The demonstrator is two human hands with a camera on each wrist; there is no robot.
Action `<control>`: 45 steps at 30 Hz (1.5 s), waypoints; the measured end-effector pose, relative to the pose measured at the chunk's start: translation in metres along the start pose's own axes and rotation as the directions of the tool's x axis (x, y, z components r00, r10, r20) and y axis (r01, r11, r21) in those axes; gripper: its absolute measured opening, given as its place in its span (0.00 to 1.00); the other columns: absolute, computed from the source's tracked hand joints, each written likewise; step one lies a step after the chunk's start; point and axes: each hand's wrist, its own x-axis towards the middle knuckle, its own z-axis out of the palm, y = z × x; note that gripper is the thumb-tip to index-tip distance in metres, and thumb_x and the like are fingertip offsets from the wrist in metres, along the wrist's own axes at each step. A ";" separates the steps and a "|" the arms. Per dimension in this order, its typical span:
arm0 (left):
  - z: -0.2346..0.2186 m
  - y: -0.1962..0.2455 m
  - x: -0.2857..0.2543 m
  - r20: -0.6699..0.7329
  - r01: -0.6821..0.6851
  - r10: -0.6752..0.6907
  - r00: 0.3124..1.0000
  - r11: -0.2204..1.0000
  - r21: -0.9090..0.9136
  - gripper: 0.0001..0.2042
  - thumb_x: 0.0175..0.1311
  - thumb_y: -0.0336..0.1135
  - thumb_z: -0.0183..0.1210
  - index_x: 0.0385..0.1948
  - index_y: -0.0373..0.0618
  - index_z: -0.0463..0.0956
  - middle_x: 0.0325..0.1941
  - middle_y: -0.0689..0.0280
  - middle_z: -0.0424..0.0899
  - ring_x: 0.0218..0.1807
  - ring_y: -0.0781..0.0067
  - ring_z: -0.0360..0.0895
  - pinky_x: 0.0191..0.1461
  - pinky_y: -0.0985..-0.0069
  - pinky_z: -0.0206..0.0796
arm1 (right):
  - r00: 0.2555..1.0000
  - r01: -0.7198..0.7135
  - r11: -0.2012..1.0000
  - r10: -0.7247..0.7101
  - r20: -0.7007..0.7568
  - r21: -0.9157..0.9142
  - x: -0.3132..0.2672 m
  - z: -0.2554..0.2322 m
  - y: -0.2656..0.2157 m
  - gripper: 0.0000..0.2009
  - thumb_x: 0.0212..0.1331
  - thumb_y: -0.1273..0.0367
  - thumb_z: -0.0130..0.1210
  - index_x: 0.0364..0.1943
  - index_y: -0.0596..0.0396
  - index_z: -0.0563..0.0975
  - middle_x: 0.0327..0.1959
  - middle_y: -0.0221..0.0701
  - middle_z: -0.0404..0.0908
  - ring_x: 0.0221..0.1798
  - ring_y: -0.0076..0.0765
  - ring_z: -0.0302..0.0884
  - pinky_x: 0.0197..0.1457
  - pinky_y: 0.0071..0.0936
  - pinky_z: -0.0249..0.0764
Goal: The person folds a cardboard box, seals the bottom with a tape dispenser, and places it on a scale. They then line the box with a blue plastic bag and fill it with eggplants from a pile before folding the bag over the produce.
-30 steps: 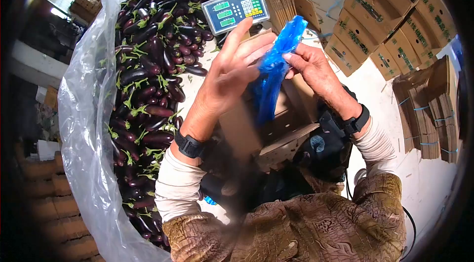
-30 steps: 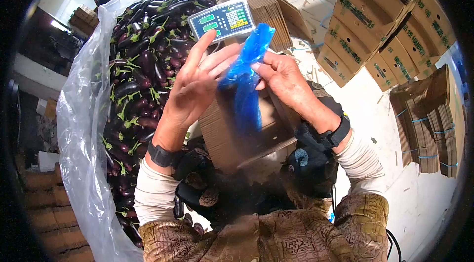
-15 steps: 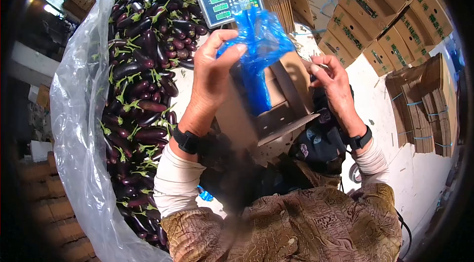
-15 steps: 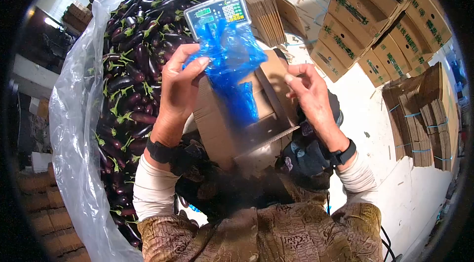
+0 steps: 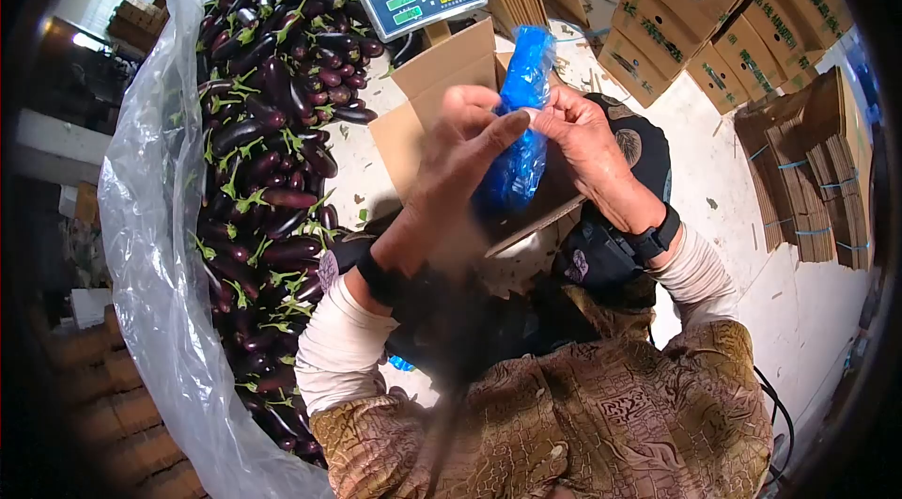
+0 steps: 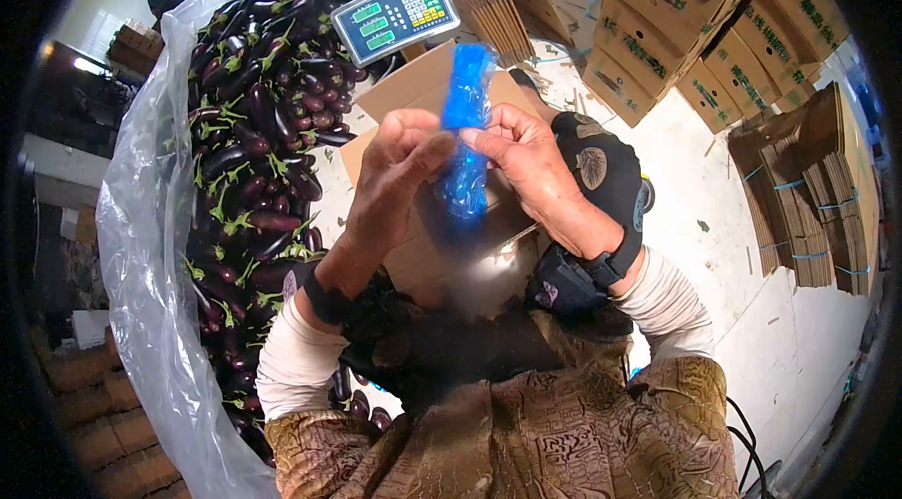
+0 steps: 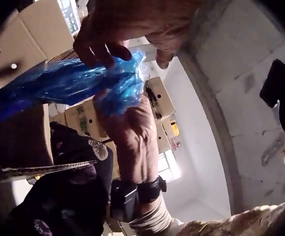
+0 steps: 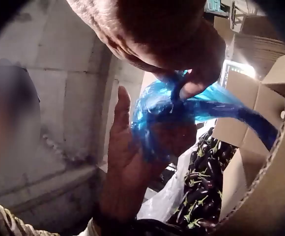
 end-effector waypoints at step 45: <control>-0.018 0.015 0.002 -0.018 0.042 -0.045 0.999 0.991 -0.130 0.12 0.71 0.39 0.50 0.44 0.40 0.75 0.38 0.67 0.80 0.39 0.79 0.76 0.45 0.81 0.69 | 0.858 0.278 0.877 -0.044 0.512 -0.391 0.005 -0.017 0.001 0.29 0.53 0.71 0.63 0.62 0.62 0.70 0.55 0.39 0.77 0.53 0.31 0.76 0.53 0.26 0.74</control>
